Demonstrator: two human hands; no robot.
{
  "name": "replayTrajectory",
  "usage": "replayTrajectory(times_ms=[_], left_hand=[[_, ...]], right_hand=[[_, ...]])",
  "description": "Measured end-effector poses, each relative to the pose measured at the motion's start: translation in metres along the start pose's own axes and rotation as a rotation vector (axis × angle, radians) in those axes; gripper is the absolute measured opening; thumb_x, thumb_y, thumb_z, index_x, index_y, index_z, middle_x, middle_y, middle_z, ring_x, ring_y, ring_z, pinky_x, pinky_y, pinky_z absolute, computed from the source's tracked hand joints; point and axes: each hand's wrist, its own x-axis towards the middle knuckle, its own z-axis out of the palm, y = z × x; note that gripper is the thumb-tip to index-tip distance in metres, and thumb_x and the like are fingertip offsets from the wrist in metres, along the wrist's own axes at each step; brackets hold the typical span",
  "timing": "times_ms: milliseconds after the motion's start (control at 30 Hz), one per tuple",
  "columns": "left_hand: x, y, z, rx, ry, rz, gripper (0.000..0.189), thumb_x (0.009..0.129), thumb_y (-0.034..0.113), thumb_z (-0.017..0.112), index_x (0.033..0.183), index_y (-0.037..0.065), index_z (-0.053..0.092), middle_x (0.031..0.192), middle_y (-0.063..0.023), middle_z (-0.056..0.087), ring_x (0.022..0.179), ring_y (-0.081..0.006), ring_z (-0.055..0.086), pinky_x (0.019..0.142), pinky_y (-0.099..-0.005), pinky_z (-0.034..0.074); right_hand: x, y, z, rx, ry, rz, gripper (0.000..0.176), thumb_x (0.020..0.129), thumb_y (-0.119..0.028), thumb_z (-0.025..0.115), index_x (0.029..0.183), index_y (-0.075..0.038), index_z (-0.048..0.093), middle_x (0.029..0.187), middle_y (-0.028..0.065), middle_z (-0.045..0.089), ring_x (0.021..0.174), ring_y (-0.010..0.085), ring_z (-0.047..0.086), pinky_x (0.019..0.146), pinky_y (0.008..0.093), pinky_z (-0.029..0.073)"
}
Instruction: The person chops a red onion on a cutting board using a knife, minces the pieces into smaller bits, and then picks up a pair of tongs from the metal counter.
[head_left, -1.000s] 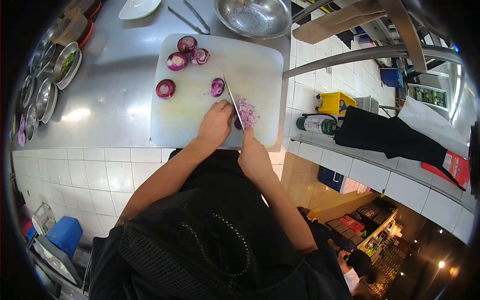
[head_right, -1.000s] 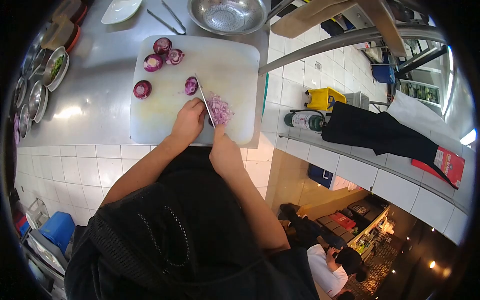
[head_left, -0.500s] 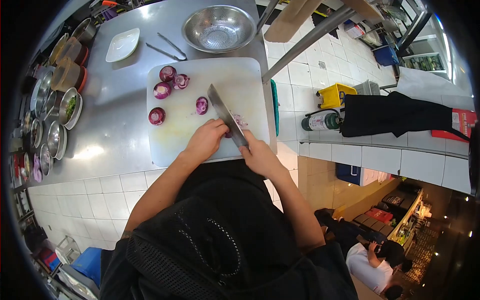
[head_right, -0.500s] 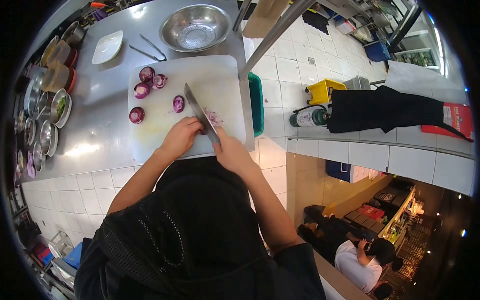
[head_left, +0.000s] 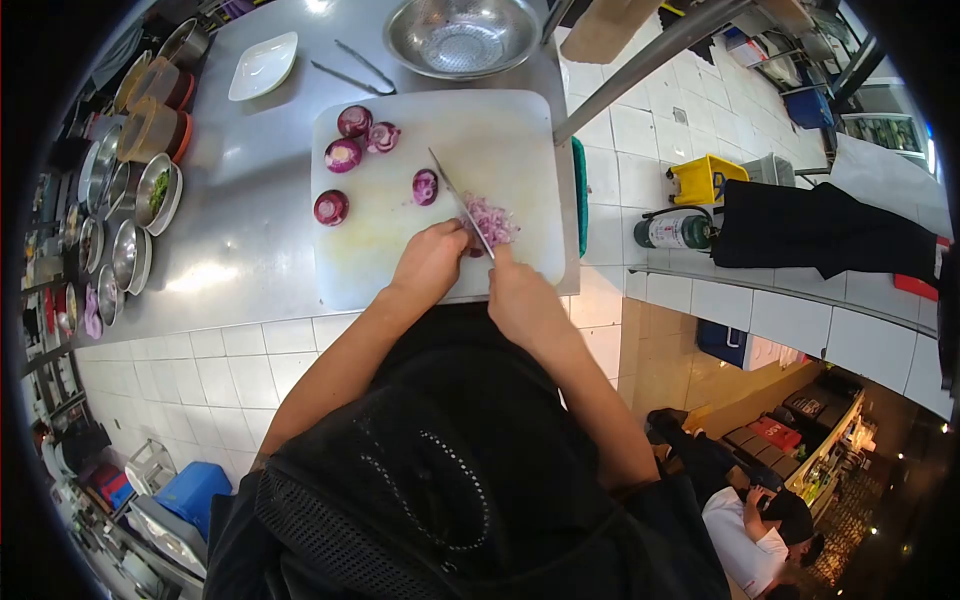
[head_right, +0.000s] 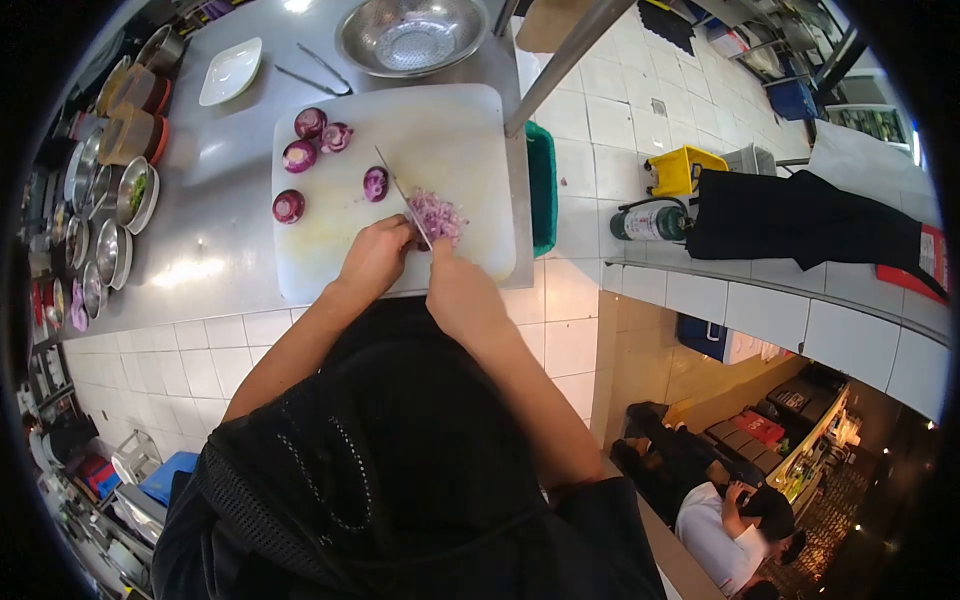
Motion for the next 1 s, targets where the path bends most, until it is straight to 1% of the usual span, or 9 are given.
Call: replayTrajectory(times_ms=[100, 200, 300, 400, 467, 533, 767, 833, 1000], left_hand=[[-0.003, 0.004, 0.001, -0.012, 0.026, -0.011, 0.018, 0.087, -0.006, 0.063, 0.099, 0.001, 0.076, 0.099, -0.0197, 0.072, 0.094, -0.0423, 0.070, 0.083, -0.0512, 0.058], [-0.006, 0.002, 0.006, -0.029, 0.046, -0.051, 0.015, 0.088, -0.006, 0.063, 0.097, 0.000, 0.074, 0.096, -0.0210, 0.071, 0.091, -0.0426, 0.070, 0.081, -0.0514, 0.058], [-0.010, -0.002, 0.014, -0.069, 0.109, 0.009, 0.012, 0.087, -0.006, 0.064, 0.095, -0.002, 0.071, 0.094, -0.0215, 0.070, 0.090, -0.0431, 0.070, 0.080, -0.0516, 0.058], [-0.012, -0.004, 0.019, -0.083, 0.120, -0.031, 0.012, 0.086, -0.007, 0.064, 0.094, -0.002, 0.070, 0.093, -0.0221, 0.070, 0.090, -0.0432, 0.070, 0.080, -0.0511, 0.058], [-0.008, -0.007, 0.020, -0.073, 0.134, -0.002, 0.012, 0.085, -0.007, 0.064, 0.094, -0.002, 0.070, 0.093, -0.0220, 0.070, 0.090, -0.0431, 0.070, 0.080, -0.0513, 0.058], [-0.014, -0.008, 0.021, -0.060, 0.123, 0.030, 0.011, 0.085, -0.007, 0.064, 0.093, -0.002, 0.070, 0.094, -0.0219, 0.070, 0.090, -0.0430, 0.070, 0.080, -0.0515, 0.058], [-0.014, -0.010, 0.027, -0.118, 0.189, 0.006, 0.011, 0.084, -0.007, 0.065, 0.093, -0.001, 0.070, 0.093, -0.0209, 0.070, 0.090, -0.0429, 0.070, 0.079, -0.0515, 0.058], [-0.011, -0.011, 0.027, -0.113, 0.199, 0.026, 0.011, 0.084, -0.007, 0.065, 0.092, -0.001, 0.070, 0.093, -0.0208, 0.070, 0.089, -0.0428, 0.070, 0.079, -0.0515, 0.058], [-0.016, -0.006, 0.025, -0.144, 0.217, -0.009, 0.010, 0.085, -0.007, 0.065, 0.091, -0.001, 0.070, 0.092, -0.0206, 0.070, 0.090, -0.0430, 0.070, 0.078, -0.0518, 0.058]], right_hand=[[-0.015, -0.018, -0.015, -0.030, -0.037, 0.024, 0.028, 0.098, -0.001, 0.051, 0.124, 0.008, 0.051, 0.089, 0.0350, 0.072, 0.086, 0.0547, 0.071, 0.079, 0.0647, 0.054], [0.004, 0.004, 0.022, 0.005, 0.008, 0.031, 0.026, 0.099, -0.002, 0.052, 0.123, 0.008, 0.052, 0.088, 0.0355, 0.071, 0.086, 0.0543, 0.071, 0.078, 0.0644, 0.054], [-0.006, -0.031, -0.027, 0.018, -0.061, 0.036, 0.026, 0.099, -0.003, 0.053, 0.123, 0.008, 0.052, 0.087, 0.0360, 0.070, 0.086, 0.0541, 0.071, 0.078, 0.0641, 0.054], [0.001, -0.004, 0.023, -0.018, 0.022, 0.028, 0.026, 0.100, -0.004, 0.053, 0.123, 0.008, 0.052, 0.087, 0.0362, 0.070, 0.086, 0.0542, 0.071, 0.078, 0.0642, 0.054], [0.015, 0.006, 0.017, -0.016, 0.013, 0.016, 0.024, 0.100, -0.003, 0.053, 0.121, 0.008, 0.052, 0.087, 0.0361, 0.070, 0.086, 0.0546, 0.071, 0.078, 0.0643, 0.054], [0.008, -0.015, -0.008, -0.051, -0.017, 0.046, 0.021, 0.099, -0.003, 0.054, 0.117, 0.007, 0.054, 0.088, 0.0362, 0.070, 0.086, 0.0556, 0.070, 0.078, 0.0641, 0.054], [0.013, -0.003, 0.021, 0.011, -0.003, 0.065, 0.021, 0.098, -0.004, 0.057, 0.115, 0.007, 0.053, 0.088, 0.0365, 0.070, 0.089, 0.0569, 0.070, 0.081, 0.0653, 0.054], [0.009, -0.021, -0.009, -0.006, -0.043, 0.061, 0.021, 0.098, -0.004, 0.056, 0.115, 0.008, 0.053, 0.089, 0.0370, 0.070, 0.090, 0.0572, 0.070, 0.082, 0.0655, 0.054], [0.020, 0.004, 0.025, 0.029, 0.004, 0.075, 0.020, 0.099, -0.006, 0.056, 0.113, 0.008, 0.056, 0.093, 0.0382, 0.070, 0.091, 0.0571, 0.070, 0.083, 0.0650, 0.054]])
